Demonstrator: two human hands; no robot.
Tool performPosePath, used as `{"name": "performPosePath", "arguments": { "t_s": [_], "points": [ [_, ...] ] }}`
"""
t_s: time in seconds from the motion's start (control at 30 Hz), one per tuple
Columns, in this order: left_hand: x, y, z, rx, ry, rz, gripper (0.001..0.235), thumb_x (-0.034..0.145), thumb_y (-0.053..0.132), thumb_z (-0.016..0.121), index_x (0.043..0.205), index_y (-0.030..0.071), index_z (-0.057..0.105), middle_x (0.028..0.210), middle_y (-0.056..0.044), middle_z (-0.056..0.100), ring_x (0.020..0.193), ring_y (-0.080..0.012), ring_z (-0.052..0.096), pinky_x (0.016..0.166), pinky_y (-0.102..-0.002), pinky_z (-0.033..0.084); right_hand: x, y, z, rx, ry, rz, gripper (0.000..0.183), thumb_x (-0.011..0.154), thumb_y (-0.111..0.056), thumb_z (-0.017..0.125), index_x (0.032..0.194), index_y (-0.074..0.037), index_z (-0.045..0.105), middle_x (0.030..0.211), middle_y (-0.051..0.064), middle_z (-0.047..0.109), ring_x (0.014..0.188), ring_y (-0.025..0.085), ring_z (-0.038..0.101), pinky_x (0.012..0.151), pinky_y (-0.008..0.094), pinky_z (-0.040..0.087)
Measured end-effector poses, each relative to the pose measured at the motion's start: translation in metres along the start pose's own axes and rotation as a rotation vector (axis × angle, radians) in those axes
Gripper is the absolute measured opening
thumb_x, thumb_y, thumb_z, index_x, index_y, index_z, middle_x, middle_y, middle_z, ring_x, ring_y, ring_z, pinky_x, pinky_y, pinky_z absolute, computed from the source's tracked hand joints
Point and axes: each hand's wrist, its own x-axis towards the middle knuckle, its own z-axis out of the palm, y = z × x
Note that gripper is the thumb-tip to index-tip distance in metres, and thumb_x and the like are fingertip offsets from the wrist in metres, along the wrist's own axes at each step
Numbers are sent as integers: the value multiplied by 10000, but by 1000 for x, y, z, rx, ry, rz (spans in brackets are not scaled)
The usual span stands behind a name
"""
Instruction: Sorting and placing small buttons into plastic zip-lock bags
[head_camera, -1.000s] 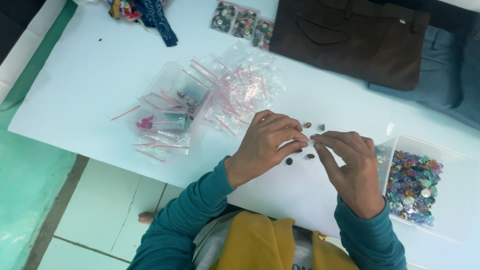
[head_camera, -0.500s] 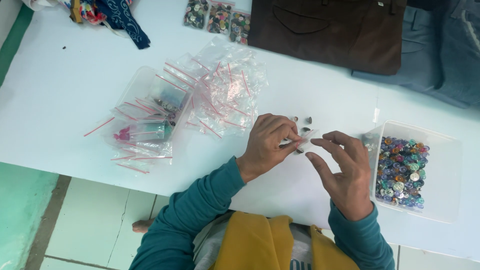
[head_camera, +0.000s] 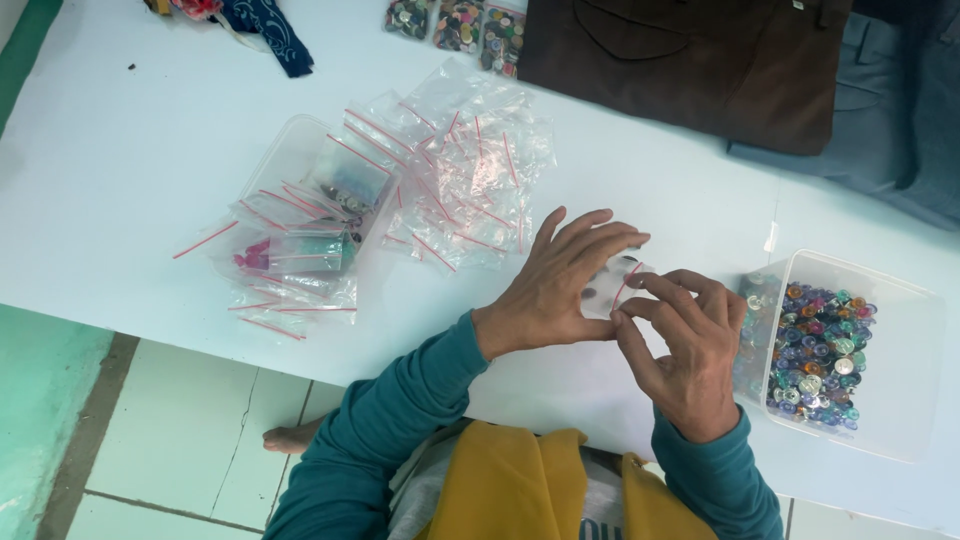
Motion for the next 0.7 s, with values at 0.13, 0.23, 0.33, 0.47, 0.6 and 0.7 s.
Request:
{"name": "performPosePath", "arguments": {
  "t_s": [0.13,0.23,0.33,0.47,0.6,0.7],
  "points": [
    [2,4,-10,-107,-82,-6,718,823,387,837,1434,155,541,1432,-114,593,1468,-424,407,1198,-774,58,0,4,2,3,-25,-16,96,930,-225,790,862,-183,736,1012,8,756,1033,299,639,931,436,346],
    [2,2,-15,-120,-129,-41,672,809,432,851,1371,167,594,1334,-88,652,1424,-359,477,1217,-737,38,3,2,1,46,-27,-34,99,947,-209,768,859,-170,749,936,25,747,980,296,644,915,445,354],
    [5,5,-23,-228,-142,-84,642,843,452,819,1362,155,588,1281,-113,685,1352,-384,550,1202,-751,66,-1,5,-2,121,-10,-29,40,934,-136,748,913,-156,776,1094,51,773,1006,299,651,899,426,392],
    [10,11,-43,-265,-103,-146,618,830,426,830,1341,183,581,1300,-46,681,1317,-279,602,1249,-643,99,-11,5,-13,261,76,119,66,1002,32,677,1044,31,728,1123,240,706,1029,382,668,925,458,519],
    [13,11,-52,-271,-126,-191,563,874,405,793,1352,220,560,1316,58,656,1270,-141,624,1289,-571,80,-32,24,-4,184,-76,358,158,1057,-20,674,1192,50,717,1144,216,699,916,277,644,805,375,544],
    [13,9,-49,-266,-135,-197,567,864,440,781,1344,223,570,1325,33,659,1276,-153,631,1280,-570,102,-47,28,14,244,-172,459,229,1016,-106,703,1212,11,716,1166,179,682,875,233,639,774,344,528]
  ]
}}
